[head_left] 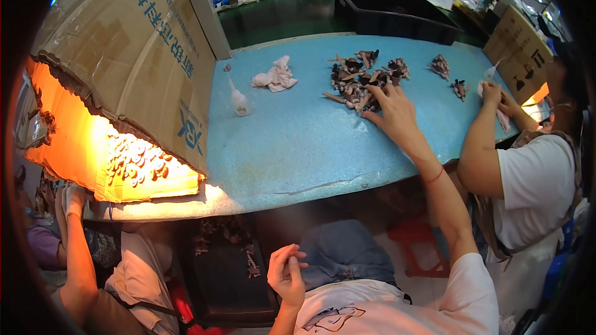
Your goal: The person assembles plastic figurine toy parts by applying liquid glue from a glue dispenser to join components at a manufacturing workbench.
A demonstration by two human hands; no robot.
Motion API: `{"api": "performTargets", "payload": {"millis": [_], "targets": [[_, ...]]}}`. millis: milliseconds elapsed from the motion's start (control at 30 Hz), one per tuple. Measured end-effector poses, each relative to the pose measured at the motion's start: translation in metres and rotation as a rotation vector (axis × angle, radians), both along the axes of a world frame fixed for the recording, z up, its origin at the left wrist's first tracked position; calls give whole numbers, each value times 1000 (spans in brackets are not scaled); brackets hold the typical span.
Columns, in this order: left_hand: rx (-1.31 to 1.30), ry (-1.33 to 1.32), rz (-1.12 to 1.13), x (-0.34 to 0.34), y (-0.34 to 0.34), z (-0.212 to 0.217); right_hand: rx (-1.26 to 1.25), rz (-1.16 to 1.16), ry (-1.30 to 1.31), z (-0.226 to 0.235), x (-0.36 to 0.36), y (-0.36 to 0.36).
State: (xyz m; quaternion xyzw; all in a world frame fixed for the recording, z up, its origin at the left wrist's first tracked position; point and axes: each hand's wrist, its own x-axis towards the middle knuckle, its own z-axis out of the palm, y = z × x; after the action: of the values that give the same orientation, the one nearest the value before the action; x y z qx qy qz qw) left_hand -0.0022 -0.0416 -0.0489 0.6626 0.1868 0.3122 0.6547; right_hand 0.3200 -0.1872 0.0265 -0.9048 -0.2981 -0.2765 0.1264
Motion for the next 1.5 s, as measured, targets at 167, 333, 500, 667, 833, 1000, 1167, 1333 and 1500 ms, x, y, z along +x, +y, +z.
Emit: {"api": "performTargets", "payload": {"millis": [167, 333, 500, 667, 833, 1000, 1167, 1333, 1500], "targets": [[-86, 6, -129, 10, -2, 13, 727, 340, 779, 6, -23, -30], [-285, -74, -359, 44, -12, 51, 1261, 824, 1424, 13, -86, -26], [-560, -183, -523, 75, -19, 76, 1350, 913, 1553, 0, -131, -6], [-742, -180, -543, 70, -12, 81, 968, 1072, 1114, -17, -143, 13], [-621, -187, -499, 51, 7, 66, 705, 1206, 877, -7, -125, 28], [-626, -146, -314, 35, 32, 63, 650, 1014, 1027, 21, -89, 43], [-667, -171, -261, 9, 47, 48, 691, 707, 938, 29, -50, 126], [-736, -176, -262, 3, 48, 50, 579, 637, 563, -7, -5, 199], [-728, -177, -232, -3, 50, 50, 390, 555, 515, -18, -3, 219]]}}
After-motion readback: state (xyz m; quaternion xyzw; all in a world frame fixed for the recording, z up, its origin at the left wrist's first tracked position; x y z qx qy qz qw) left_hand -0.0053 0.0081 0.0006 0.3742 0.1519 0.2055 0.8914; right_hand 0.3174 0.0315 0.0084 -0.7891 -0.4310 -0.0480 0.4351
